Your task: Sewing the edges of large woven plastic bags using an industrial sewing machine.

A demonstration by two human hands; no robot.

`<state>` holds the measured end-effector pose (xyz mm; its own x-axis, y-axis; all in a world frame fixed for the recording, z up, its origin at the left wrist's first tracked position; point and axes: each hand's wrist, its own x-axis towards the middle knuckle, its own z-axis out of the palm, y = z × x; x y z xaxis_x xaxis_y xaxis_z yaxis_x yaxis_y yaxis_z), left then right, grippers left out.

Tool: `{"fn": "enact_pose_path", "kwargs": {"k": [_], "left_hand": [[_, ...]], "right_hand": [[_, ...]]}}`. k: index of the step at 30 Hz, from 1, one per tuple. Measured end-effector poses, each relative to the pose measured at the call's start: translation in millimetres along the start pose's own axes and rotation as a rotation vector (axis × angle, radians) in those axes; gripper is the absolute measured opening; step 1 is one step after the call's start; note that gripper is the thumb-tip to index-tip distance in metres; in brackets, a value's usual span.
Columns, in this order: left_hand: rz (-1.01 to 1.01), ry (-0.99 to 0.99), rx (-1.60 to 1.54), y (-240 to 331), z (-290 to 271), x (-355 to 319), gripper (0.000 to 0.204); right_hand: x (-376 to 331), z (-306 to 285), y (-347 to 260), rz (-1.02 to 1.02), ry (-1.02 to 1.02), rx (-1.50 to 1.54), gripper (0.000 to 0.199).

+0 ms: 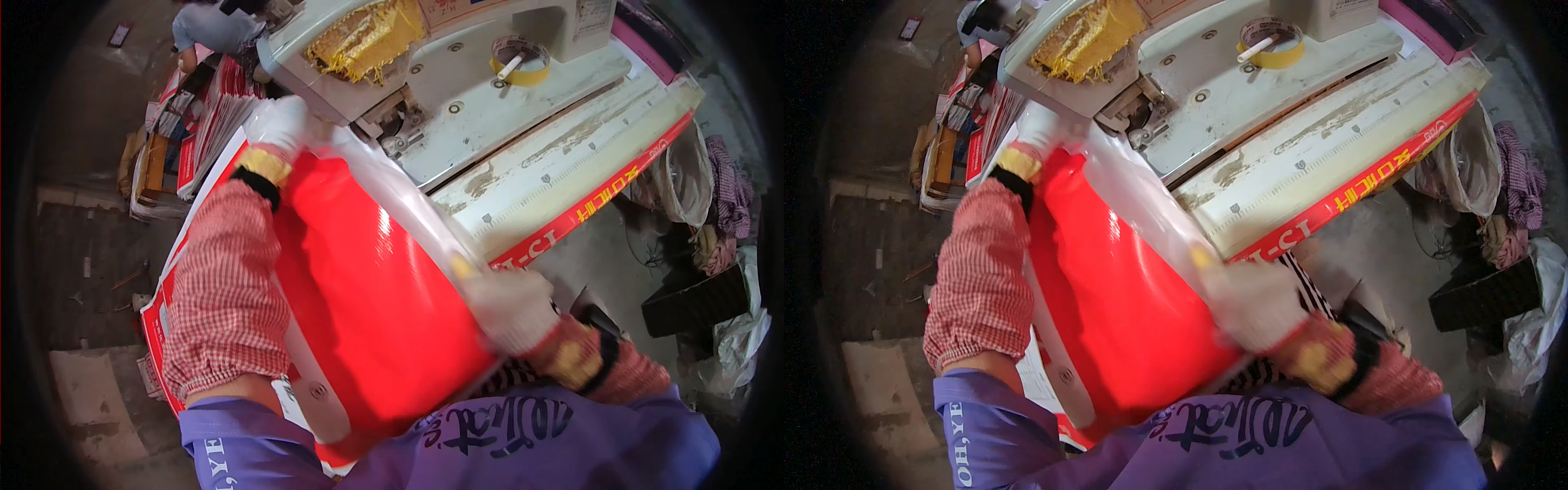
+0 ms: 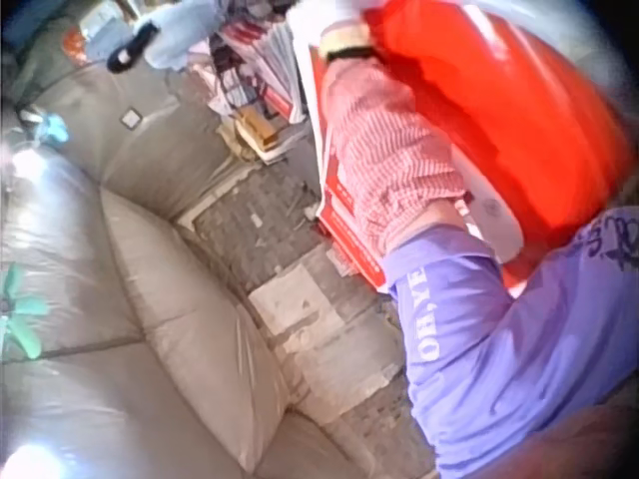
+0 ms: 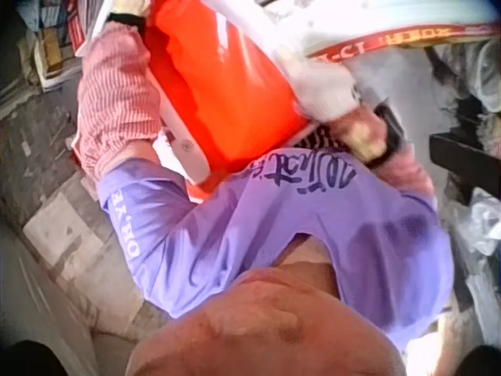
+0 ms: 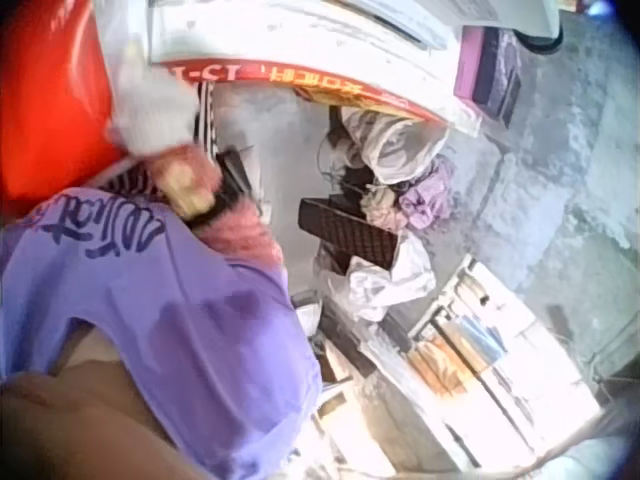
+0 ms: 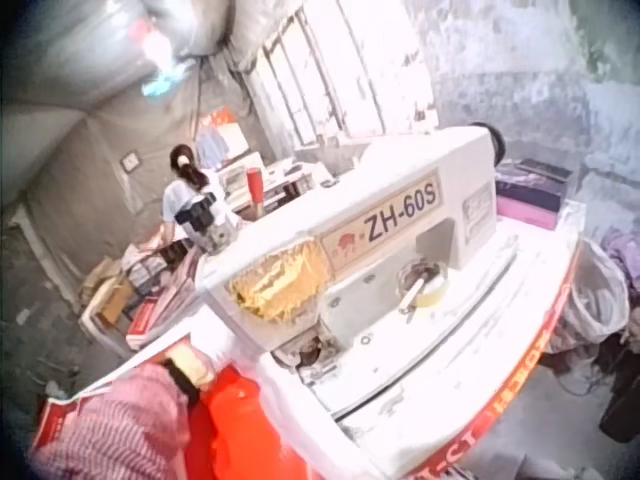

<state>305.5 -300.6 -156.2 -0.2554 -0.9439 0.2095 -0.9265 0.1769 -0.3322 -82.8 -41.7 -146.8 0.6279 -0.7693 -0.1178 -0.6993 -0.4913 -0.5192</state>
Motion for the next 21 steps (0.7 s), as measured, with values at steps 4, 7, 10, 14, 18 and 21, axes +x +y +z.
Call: {"fn": "enact_pose_path", "kwargs": {"k": [4, 7, 10, 14, 18, 21], "left_hand": [[0.172, 0.266, -0.566, -51, -40, 80, 0.022], [0.054, 0.058, -0.299, -67, -105, 81, 0.024], [0.280, -0.021, 0.050, 21, -165, 38, 0.019], [0.314, -0.472, 0.217, 115, -238, -33, 0.010], [0.696, -0.284, -0.052, 225, -285, -63, 0.018], [0.907, -0.325, -0.263, 258, -281, -97, 0.042]], "right_hand": [[72, -18, 1, 0.644, -0.153, 0.600, 0.029], [88, 3, 13, -0.023, 0.101, 0.116, 0.015], [101, 32, 54, -0.571, 0.364, -0.373, 0.009], [201, -18, 37, -0.383, -0.013, -0.285, 0.021], [155, -17, 92, -0.123, 0.363, -0.270, 0.018], [163, -69, 23, 1.031, 0.594, 0.496, 0.014]]}}
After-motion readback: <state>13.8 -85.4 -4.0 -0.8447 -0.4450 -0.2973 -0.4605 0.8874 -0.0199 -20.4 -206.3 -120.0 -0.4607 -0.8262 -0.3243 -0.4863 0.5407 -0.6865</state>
